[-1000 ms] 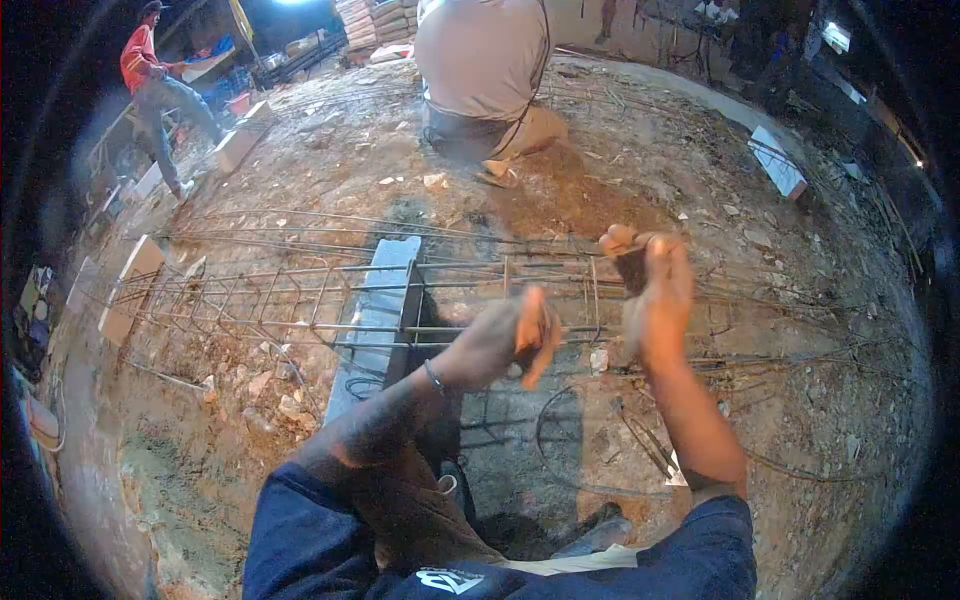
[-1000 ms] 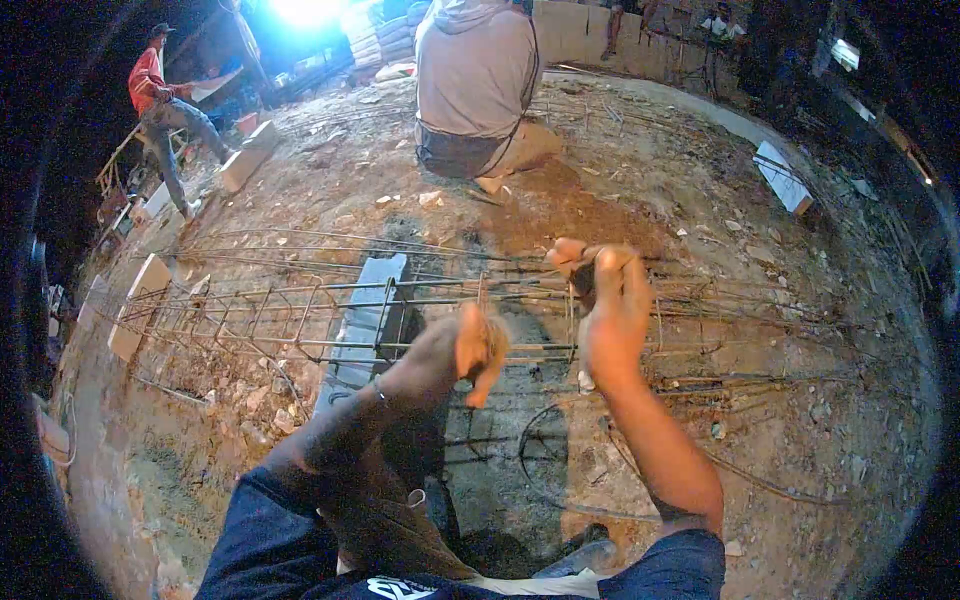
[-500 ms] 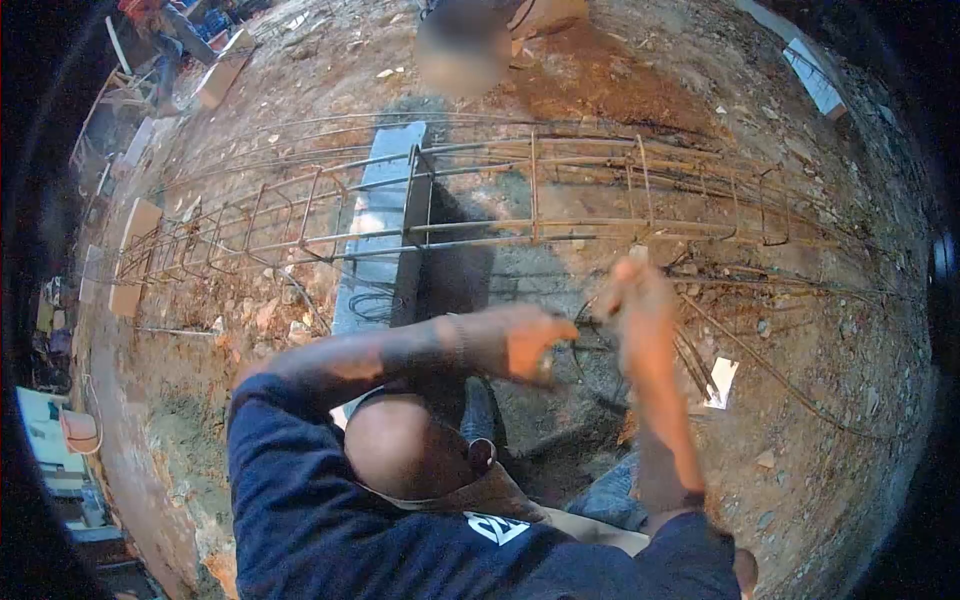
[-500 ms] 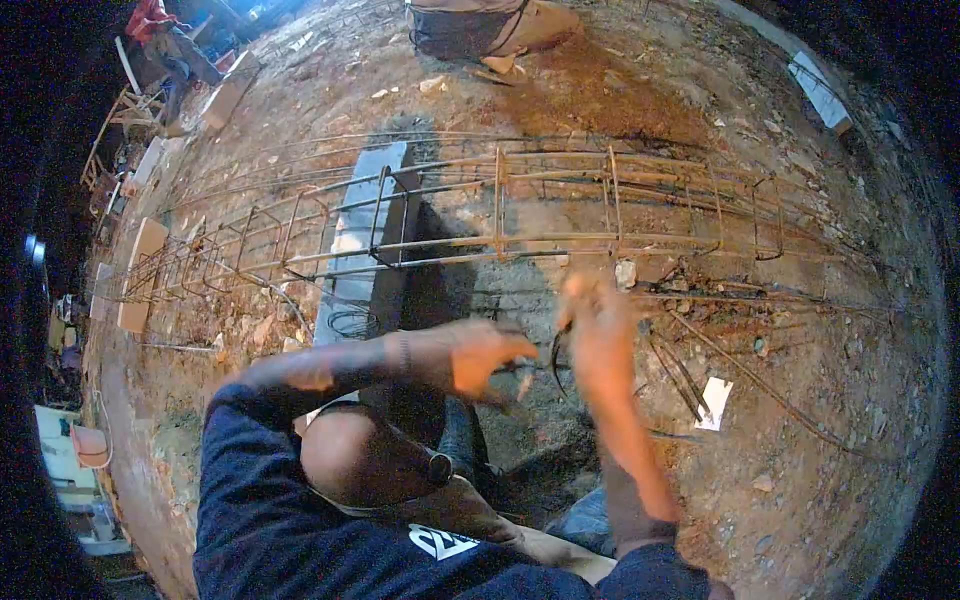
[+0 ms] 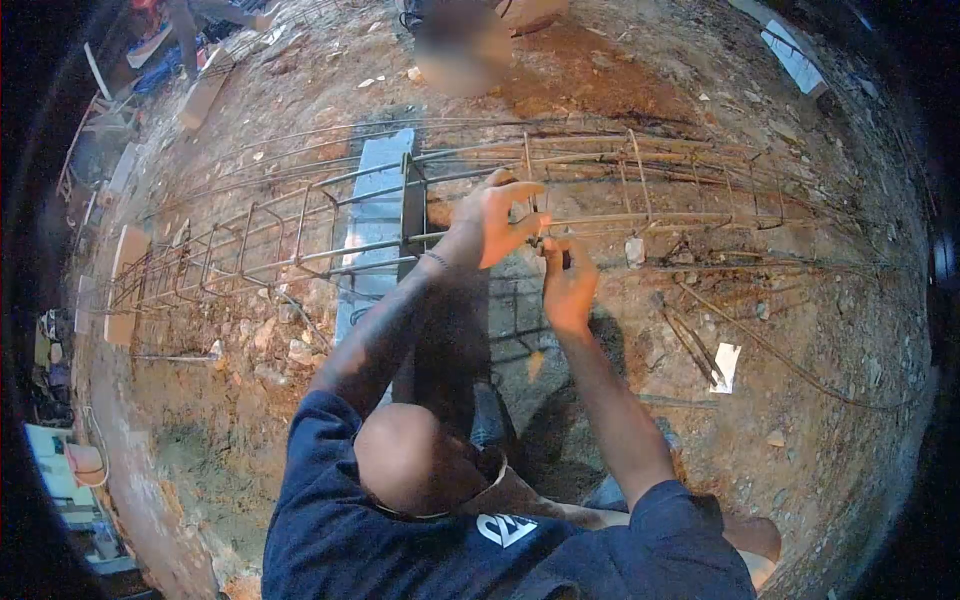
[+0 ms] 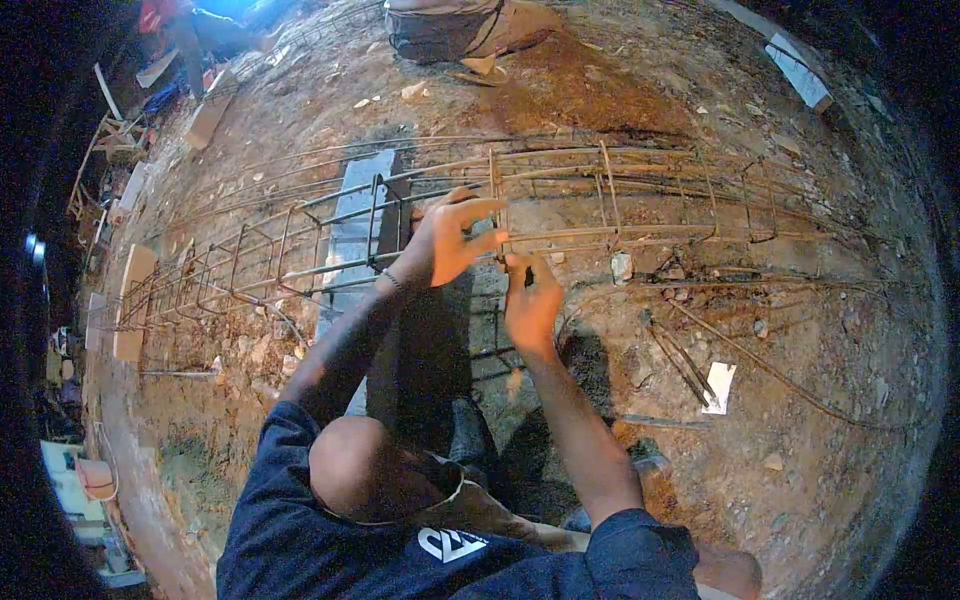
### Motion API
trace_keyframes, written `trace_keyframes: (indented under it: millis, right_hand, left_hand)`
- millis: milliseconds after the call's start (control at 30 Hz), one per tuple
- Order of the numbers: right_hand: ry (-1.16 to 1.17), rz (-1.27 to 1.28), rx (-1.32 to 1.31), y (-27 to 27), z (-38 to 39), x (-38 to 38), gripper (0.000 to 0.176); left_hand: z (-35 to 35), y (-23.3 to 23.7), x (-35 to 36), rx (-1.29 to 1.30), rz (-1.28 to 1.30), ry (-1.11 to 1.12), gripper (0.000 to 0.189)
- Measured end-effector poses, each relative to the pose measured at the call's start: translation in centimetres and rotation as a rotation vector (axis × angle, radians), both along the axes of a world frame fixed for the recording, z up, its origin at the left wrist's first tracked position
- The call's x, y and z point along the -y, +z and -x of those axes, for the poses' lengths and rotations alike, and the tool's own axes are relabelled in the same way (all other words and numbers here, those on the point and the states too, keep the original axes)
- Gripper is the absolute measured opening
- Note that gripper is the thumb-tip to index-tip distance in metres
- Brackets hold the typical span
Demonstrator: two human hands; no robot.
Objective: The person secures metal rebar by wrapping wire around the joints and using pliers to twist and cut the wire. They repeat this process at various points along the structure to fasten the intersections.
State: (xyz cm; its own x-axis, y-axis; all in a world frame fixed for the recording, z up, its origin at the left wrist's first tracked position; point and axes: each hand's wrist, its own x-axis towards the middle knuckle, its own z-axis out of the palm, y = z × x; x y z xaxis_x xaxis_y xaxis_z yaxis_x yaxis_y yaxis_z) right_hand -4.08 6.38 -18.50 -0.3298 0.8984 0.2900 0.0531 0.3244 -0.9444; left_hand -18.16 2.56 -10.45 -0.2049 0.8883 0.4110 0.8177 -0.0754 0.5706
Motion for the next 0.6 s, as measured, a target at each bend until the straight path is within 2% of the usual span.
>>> trace_keyframes:
  millis: [133, 267, 333, 467, 533, 600]
  right_hand:
    - [-0.010, -0.023, -0.020, 0.6, 0.5, 0.3, 0.016]
    - [-0.035, -0.108, -0.013, 0.3, 0.5, 0.3, 0.017]
    - [-0.119, -0.187, -0.085, 0.4, 1.1, 0.9, 0.018]
    - [-0.126, -0.282, -0.007, 0.4, 1.9, 1.3, 0.022]
    - [-0.091, -0.113, -0.171, -0.6, 2.6, 1.1, 0.022]
    - [-0.089, -0.192, -0.133, -0.4, 2.0, 0.6, 0.019]
  left_hand:
    - [0.0, -0.6, -1.2, -0.012, 0.018, 0.028, 0.025]
    - [0.0, -0.5, -0.8, 0.153, -0.043, -0.004, 0.020]
    - [-0.1, -0.3, -0.3, 0.229, -0.070, -0.021, 0.019]
    - [-0.5, 0.3, 1.1, 0.176, -0.106, -0.138, 0.013]
    - [-0.6, 1.0, 2.0, 0.130, -0.094, -0.176, 0.014]
    - [-0.4, 1.6, 2.9, 0.111, -0.060, -0.327, 0.017]
